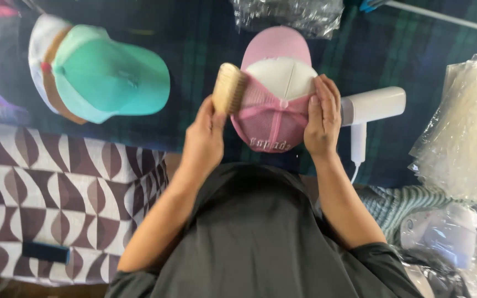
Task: The person cleans a pink and white trucker cap using a wooden brush and a white handheld steamer. They brush the exterior and interior surfaces, then apply steam to the front panel and mesh back. The person flips the cap to clean the inside and the brim, handling the cap and tools throughout the process.
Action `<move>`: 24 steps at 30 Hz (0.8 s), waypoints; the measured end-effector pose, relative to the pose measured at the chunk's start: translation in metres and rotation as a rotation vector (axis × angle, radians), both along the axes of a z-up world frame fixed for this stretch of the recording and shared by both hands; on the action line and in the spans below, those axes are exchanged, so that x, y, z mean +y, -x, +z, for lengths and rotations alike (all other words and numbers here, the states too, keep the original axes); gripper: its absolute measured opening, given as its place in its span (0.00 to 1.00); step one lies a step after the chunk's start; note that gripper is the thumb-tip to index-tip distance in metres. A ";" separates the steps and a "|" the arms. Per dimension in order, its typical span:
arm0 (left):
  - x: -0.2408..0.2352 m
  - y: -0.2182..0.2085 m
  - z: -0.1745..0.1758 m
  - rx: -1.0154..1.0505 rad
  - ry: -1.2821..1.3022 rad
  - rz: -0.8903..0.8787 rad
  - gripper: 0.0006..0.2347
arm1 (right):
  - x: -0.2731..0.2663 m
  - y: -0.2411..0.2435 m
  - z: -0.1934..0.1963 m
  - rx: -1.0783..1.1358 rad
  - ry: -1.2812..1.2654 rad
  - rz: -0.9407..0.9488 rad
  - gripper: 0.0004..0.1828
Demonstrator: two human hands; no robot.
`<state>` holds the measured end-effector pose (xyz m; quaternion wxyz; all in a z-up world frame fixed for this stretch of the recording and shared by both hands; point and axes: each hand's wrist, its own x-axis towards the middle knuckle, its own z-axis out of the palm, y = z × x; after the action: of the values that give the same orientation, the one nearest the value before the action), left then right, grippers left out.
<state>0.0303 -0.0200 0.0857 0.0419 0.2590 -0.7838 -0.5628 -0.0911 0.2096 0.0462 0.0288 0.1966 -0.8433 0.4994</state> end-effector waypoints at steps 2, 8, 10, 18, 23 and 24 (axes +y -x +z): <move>-0.020 -0.005 -0.014 -0.289 0.085 0.017 0.21 | -0.002 0.006 0.002 0.035 -0.015 0.038 0.18; 0.022 0.014 -0.008 0.184 0.253 -0.107 0.22 | -0.009 0.006 0.005 -0.051 -0.061 0.000 0.21; -0.005 0.015 -0.013 -0.030 0.133 -0.062 0.21 | -0.007 0.007 0.001 -0.056 -0.027 0.006 0.21; 0.005 0.000 -0.009 -0.166 -0.142 0.060 0.22 | 0.002 0.006 -0.009 -0.042 -0.007 -0.022 0.22; -0.001 -0.041 -0.091 -0.308 -0.151 0.081 0.24 | -0.007 0.005 -0.008 -0.059 0.036 -0.008 0.22; 0.009 -0.043 -0.087 -0.308 -0.153 0.076 0.24 | -0.006 0.008 -0.009 -0.059 0.033 -0.013 0.22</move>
<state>0.0732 -0.0112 -0.0009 -0.0774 0.3741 -0.7254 -0.5725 -0.0994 0.2034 0.0372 0.0104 0.1760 -0.8366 0.5187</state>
